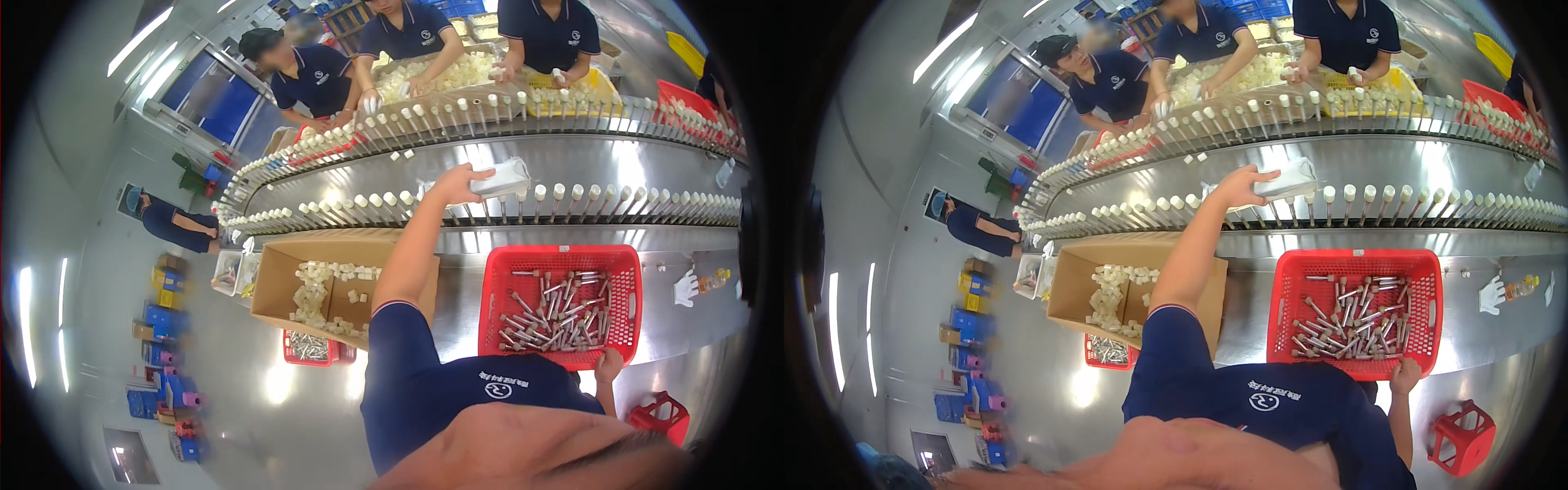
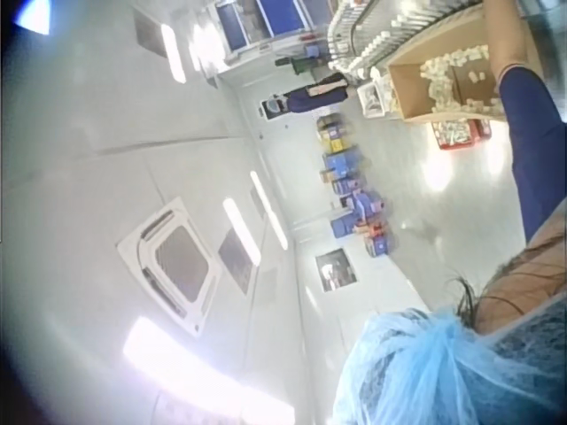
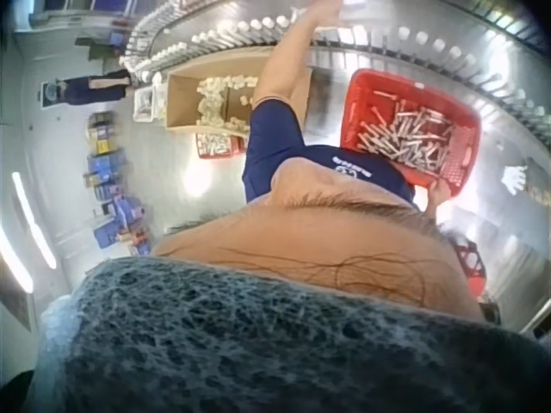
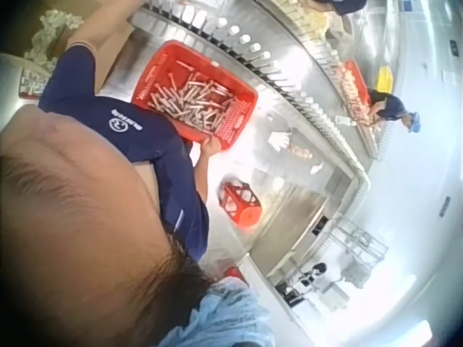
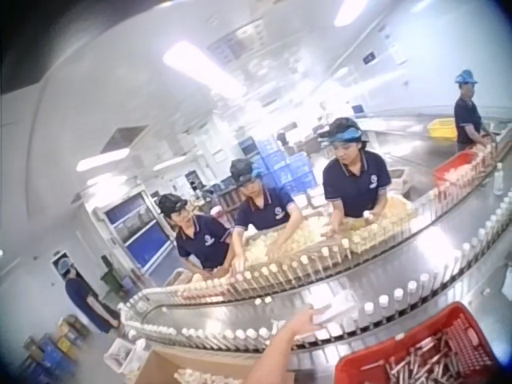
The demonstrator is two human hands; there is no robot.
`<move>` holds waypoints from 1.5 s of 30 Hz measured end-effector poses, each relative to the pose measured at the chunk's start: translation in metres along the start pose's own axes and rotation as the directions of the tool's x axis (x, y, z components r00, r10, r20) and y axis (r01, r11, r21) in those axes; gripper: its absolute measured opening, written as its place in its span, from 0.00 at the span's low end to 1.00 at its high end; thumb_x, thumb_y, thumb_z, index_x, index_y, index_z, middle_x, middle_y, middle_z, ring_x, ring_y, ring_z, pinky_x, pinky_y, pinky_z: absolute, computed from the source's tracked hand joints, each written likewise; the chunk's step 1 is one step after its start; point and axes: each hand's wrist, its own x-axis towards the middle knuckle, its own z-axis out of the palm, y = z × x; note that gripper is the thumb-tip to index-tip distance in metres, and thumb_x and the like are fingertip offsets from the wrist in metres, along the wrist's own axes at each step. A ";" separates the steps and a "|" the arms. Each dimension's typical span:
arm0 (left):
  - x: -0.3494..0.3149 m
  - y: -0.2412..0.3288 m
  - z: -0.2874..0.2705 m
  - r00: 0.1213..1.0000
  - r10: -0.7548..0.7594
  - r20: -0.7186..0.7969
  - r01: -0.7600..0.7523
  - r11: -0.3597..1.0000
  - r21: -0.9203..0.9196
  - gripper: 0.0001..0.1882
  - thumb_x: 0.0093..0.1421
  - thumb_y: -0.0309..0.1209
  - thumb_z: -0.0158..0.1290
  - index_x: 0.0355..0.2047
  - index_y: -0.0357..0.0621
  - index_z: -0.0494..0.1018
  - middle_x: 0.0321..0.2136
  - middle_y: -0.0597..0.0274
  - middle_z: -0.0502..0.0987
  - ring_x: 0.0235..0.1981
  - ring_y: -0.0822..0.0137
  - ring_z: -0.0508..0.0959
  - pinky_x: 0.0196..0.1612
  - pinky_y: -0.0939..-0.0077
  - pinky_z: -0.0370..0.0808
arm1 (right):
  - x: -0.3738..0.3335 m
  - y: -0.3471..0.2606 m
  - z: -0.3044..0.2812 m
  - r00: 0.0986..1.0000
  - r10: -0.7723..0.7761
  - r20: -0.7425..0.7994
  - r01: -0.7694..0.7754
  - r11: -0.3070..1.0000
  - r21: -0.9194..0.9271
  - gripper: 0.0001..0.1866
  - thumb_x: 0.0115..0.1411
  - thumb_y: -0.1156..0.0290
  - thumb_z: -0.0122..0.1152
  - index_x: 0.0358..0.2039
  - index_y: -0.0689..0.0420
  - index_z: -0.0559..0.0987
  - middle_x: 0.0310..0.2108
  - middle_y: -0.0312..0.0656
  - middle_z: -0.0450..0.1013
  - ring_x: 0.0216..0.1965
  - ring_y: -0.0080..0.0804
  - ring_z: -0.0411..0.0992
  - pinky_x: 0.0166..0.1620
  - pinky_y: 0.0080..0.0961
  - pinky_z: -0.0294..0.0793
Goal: The person places small white cylindrical components from a red basket onto vertical pegs on a moving conveyor belt, occasionally picking up items that fell onto the workstation surface.
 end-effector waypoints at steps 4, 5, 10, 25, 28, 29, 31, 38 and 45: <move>0.007 0.021 -0.004 0.997 0.050 0.059 -0.049 0.999 -0.008 0.39 0.37 0.38 0.62 0.55 0.74 0.67 0.33 0.56 0.68 0.40 0.55 0.71 0.45 0.68 0.68 | -0.005 -0.001 -0.002 1.000 0.008 -0.013 -0.009 1.000 -0.022 0.05 0.46 0.73 0.49 0.25 0.57 0.72 0.22 0.45 0.66 0.27 0.45 0.66 0.32 0.40 0.61; 0.006 0.022 -0.009 0.998 0.054 0.020 -0.053 0.998 -0.028 0.39 0.36 0.38 0.63 0.54 0.75 0.67 0.32 0.56 0.69 0.39 0.55 0.71 0.44 0.67 0.68 | -0.003 -0.003 -0.001 1.000 -0.002 -0.011 0.002 1.000 -0.016 0.05 0.46 0.73 0.49 0.25 0.57 0.72 0.22 0.45 0.66 0.27 0.45 0.66 0.32 0.40 0.61; 0.001 0.035 -0.036 0.973 0.192 -0.131 -0.189 0.981 0.034 0.38 0.36 0.38 0.63 0.53 0.73 0.68 0.32 0.57 0.68 0.39 0.56 0.70 0.43 0.67 0.69 | -0.003 0.004 0.002 1.000 0.000 0.028 0.000 1.000 0.002 0.06 0.46 0.73 0.49 0.25 0.57 0.73 0.22 0.45 0.67 0.28 0.45 0.66 0.33 0.39 0.61; -0.028 -0.014 -0.014 0.988 0.072 -0.140 -0.065 0.996 0.054 0.39 0.34 0.38 0.64 0.53 0.73 0.69 0.30 0.56 0.67 0.35 0.55 0.71 0.41 0.67 0.69 | -0.003 0.007 0.003 0.998 0.012 0.058 -0.010 0.999 -0.046 0.06 0.48 0.72 0.49 0.27 0.57 0.73 0.25 0.44 0.69 0.30 0.43 0.67 0.34 0.38 0.63; -0.028 0.000 -0.035 0.991 -0.053 -0.126 0.048 0.998 -0.045 0.40 0.35 0.37 0.64 0.54 0.70 0.68 0.33 0.55 0.67 0.38 0.54 0.71 0.43 0.69 0.68 | -0.009 0.008 -0.007 0.997 0.029 0.069 -0.026 0.999 -0.039 0.06 0.48 0.72 0.49 0.27 0.57 0.73 0.25 0.44 0.69 0.30 0.43 0.67 0.34 0.38 0.62; -0.036 -0.004 -0.041 0.988 -0.072 -0.135 0.068 0.997 -0.037 0.40 0.35 0.37 0.64 0.54 0.70 0.68 0.33 0.55 0.67 0.38 0.54 0.71 0.43 0.69 0.68 | -0.002 0.006 -0.001 0.997 0.018 0.076 -0.015 0.999 -0.048 0.06 0.48 0.72 0.49 0.26 0.57 0.73 0.25 0.44 0.69 0.30 0.43 0.67 0.34 0.38 0.62; -0.037 -0.012 -0.035 0.990 -0.085 -0.115 0.083 0.996 -0.020 0.40 0.35 0.38 0.64 0.54 0.72 0.68 0.33 0.54 0.67 0.38 0.54 0.71 0.43 0.69 0.68 | 0.000 0.005 0.002 0.996 0.018 0.085 -0.012 0.998 -0.063 0.06 0.48 0.72 0.49 0.26 0.57 0.73 0.25 0.44 0.68 0.30 0.44 0.67 0.34 0.38 0.62; -0.018 -0.016 -0.017 0.999 0.040 0.005 -0.040 0.999 0.015 0.39 0.34 0.38 0.63 0.53 0.73 0.68 0.31 0.53 0.67 0.36 0.52 0.71 0.43 0.67 0.69 | -0.003 0.009 0.003 0.998 0.009 0.059 -0.005 0.998 -0.056 0.05 0.48 0.72 0.48 0.25 0.57 0.72 0.25 0.45 0.68 0.30 0.44 0.67 0.34 0.38 0.62; -0.009 -0.004 -0.061 0.967 0.163 -0.198 -0.159 0.987 0.036 0.40 0.35 0.36 0.64 0.54 0.66 0.68 0.30 0.54 0.65 0.35 0.53 0.69 0.42 0.66 0.67 | -0.003 0.009 0.001 0.999 -0.002 0.044 0.003 0.999 -0.037 0.05 0.44 0.72 0.51 0.24 0.57 0.71 0.23 0.45 0.67 0.28 0.46 0.66 0.32 0.40 0.61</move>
